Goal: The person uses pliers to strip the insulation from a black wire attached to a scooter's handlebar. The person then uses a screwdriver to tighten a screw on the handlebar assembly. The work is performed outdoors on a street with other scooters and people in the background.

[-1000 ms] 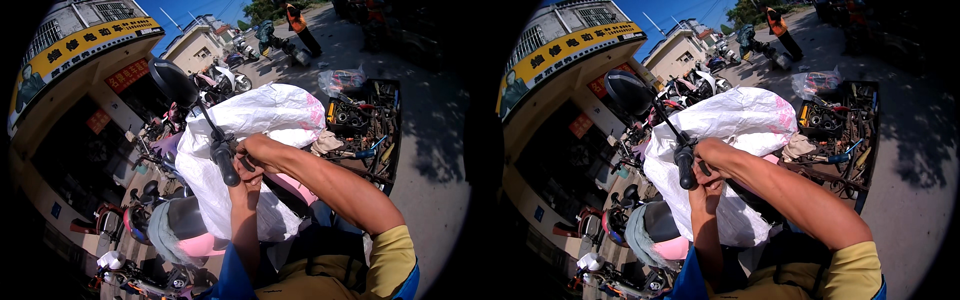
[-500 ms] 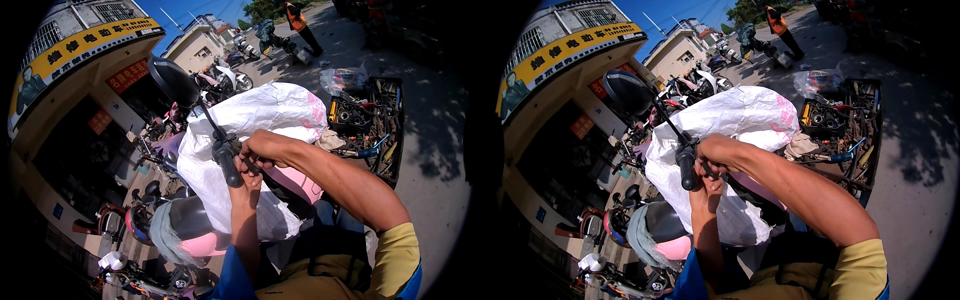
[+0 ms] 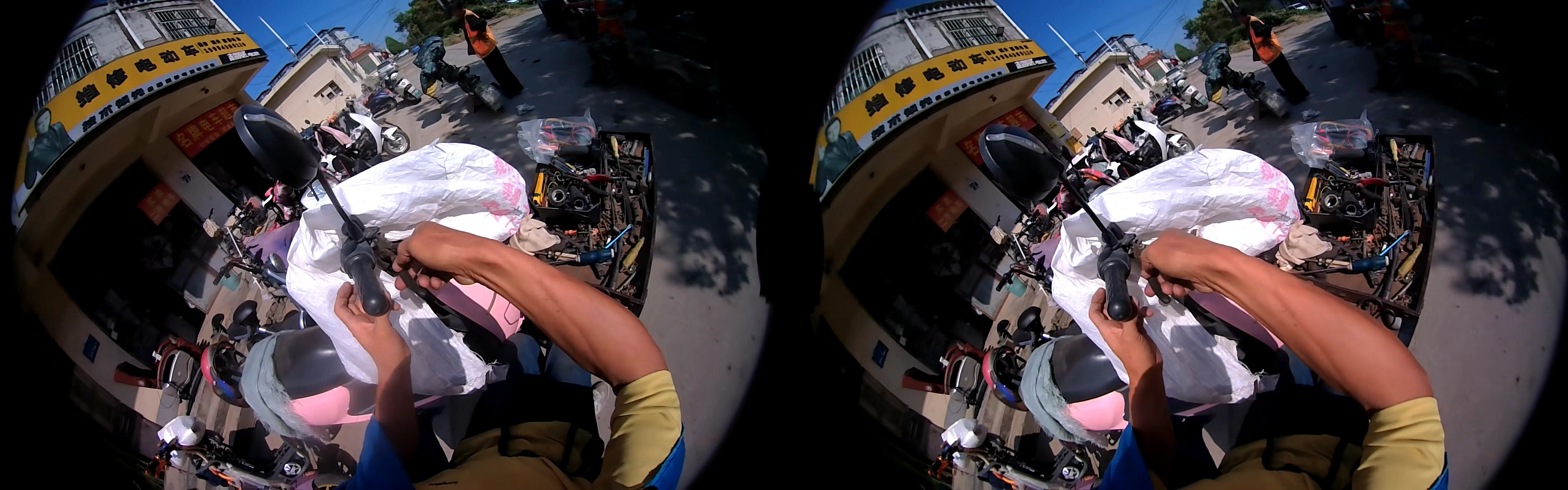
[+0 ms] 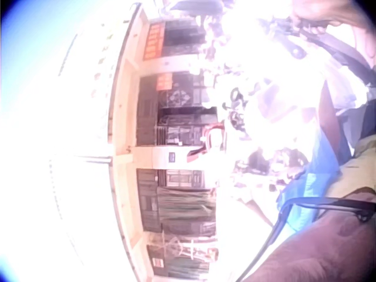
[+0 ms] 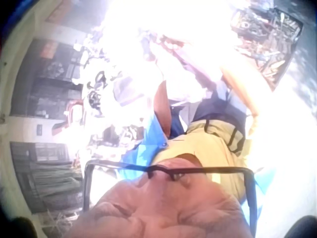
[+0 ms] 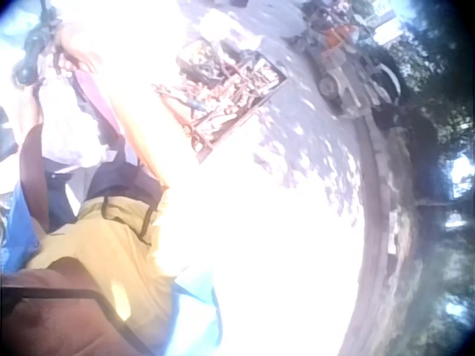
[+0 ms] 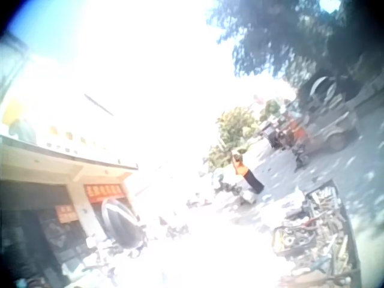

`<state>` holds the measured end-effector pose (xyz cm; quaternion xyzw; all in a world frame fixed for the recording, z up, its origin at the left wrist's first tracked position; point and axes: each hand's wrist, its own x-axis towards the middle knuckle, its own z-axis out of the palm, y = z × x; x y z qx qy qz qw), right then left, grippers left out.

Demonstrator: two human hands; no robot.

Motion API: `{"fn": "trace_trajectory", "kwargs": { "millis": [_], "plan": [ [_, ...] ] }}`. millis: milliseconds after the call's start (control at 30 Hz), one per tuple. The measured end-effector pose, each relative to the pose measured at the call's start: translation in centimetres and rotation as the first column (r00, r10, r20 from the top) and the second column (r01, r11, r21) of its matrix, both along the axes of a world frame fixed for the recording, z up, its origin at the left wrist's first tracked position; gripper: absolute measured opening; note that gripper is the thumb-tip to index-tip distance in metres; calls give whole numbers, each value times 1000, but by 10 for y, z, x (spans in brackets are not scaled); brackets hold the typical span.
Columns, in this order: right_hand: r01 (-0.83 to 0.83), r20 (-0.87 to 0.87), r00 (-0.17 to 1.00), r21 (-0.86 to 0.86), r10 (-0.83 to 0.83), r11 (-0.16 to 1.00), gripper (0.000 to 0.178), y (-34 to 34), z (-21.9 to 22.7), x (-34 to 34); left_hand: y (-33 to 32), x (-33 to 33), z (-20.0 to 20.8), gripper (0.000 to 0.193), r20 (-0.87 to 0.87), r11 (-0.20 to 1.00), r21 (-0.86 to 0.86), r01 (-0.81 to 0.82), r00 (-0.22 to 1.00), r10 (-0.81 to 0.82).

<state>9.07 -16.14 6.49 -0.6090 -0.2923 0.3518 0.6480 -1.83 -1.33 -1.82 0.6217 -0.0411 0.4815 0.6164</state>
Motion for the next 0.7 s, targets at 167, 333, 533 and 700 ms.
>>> {"fn": "trace_trajectory", "kwargs": {
  "millis": [167,333,533,700],
  "plan": [
    [-12,22,1000,20,12,1000,27,-4,-2,-9,-4,-4,3,61,112,890,397,-224,974,196],
    [21,17,1000,55,-22,998,28,1,-4,-12,4,3,-3,59,157,850,433,-301,953,258],
    [31,-9,999,29,-31,999,26,9,-4,-4,3,4,-2,60,150,855,423,-299,954,259],
    [68,-40,997,6,-68,998,25,5,11,-8,-2,7,0,60,143,875,400,-275,961,236]
  ]
}}
